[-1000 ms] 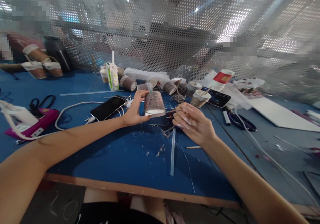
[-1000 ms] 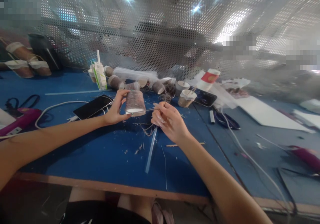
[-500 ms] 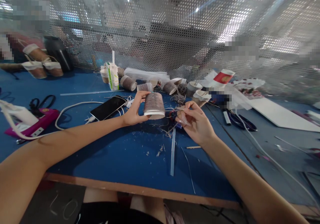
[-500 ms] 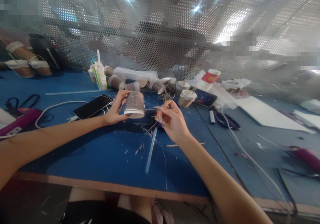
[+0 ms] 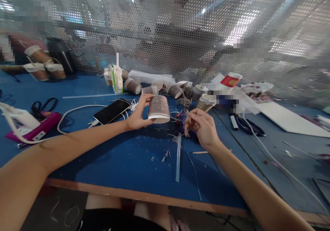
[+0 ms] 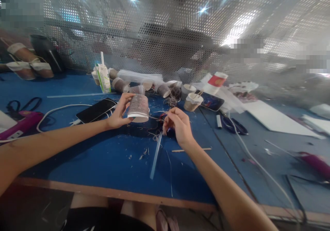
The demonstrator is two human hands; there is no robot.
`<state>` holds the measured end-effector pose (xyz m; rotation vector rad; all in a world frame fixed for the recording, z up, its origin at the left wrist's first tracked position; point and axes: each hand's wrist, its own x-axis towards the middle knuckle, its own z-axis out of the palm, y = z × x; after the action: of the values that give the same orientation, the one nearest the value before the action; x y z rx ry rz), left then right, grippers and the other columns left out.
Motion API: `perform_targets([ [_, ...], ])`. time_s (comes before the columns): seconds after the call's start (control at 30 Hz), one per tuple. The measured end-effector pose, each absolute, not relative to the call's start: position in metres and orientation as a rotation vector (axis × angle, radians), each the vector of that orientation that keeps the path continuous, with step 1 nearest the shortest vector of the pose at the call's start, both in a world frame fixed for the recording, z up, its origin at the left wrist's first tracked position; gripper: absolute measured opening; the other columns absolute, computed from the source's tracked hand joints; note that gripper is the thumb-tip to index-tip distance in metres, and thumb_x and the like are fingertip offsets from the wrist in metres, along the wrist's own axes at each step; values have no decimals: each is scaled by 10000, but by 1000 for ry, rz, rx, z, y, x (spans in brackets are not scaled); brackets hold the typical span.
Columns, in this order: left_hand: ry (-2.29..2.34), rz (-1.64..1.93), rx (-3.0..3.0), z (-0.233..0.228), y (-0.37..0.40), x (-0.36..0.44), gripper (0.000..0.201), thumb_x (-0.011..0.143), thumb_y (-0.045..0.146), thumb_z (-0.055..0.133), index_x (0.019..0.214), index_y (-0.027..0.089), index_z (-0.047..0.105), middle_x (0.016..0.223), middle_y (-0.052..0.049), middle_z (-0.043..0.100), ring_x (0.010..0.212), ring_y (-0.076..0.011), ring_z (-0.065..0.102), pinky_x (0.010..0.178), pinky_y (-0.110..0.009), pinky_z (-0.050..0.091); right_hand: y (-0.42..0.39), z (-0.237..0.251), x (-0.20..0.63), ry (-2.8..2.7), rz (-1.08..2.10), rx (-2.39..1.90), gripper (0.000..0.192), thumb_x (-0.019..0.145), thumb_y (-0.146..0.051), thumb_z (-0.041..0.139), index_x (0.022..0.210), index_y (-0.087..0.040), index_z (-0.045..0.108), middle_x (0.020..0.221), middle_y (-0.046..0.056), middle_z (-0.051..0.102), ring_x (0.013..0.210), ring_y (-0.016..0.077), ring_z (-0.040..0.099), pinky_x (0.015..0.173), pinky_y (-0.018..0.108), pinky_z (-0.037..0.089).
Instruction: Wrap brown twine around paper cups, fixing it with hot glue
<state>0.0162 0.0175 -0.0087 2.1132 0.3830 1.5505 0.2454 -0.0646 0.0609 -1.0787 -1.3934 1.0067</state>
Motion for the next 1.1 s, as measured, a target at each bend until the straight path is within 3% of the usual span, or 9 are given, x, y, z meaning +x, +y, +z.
perform_targets([
  [0.2, 363, 1571, 2038, -11, 19, 17, 742, 771, 594, 666, 1364, 291, 340, 1296, -113, 419, 1208, -305, 498, 1006, -498, 478, -61, 54, 252, -1738, 3, -1347, 237, 742, -250, 650, 610, -247, 453, 554, -14, 563, 572, 176, 523, 612, 334, 411],
  [0.3, 390, 1586, 2061, -11, 20, 17, 747, 753, 574, 690, 1359, 287, 361, 1299, -115, 429, 1214, -311, 496, 1017, -515, 467, -63, 55, 252, -1730, -228, -1269, 205, 738, -218, 636, 641, -255, 459, 671, 17, 634, 727, 230, 551, 773, 410, 424],
  [0.43, 458, 1582, 2166, -9, 19, 16, 757, 705, 515, 745, 1339, 270, 412, 1286, -119, 459, 1219, -320, 483, 1013, -537, 457, -74, 56, 247, -1768, 30, -986, 119, 859, -291, 552, 756, -265, 498, 964, 54, 732, 948, 273, 572, 907, 468, 389],
  [0.53, 469, 1572, 2209, -6, 18, 15, 776, 690, 508, 764, 1341, 268, 414, 1285, -121, 467, 1216, -318, 488, 1000, -525, 466, -84, 54, 241, -1879, 343, -828, 139, 892, -331, 504, 767, -269, 507, 1041, 51, 733, 1017, 285, 538, 933, 485, 379],
  [0.67, 443, 1566, 2245, -4, 16, 15, 783, 687, 511, 778, 1335, 249, 423, 1279, -129, 472, 1217, -320, 491, 1036, -534, 449, -91, 53, 233, -2046, 509, -832, 169, 891, -333, 489, 738, -262, 493, 1033, 50, 736, 981, 281, 471, 921, 494, 363],
  [1.1, 407, 1630, 2346, -1, 15, 16, 755, 695, 454, 776, 1335, 255, 430, 1240, -121, 501, 1169, -298, 512, 1003, -521, 488, -89, 51, 228, -2103, 488, -922, 217, 924, -353, 465, 735, -258, 515, 950, 75, 702, 912, 269, 439, 890, 490, 364],
])
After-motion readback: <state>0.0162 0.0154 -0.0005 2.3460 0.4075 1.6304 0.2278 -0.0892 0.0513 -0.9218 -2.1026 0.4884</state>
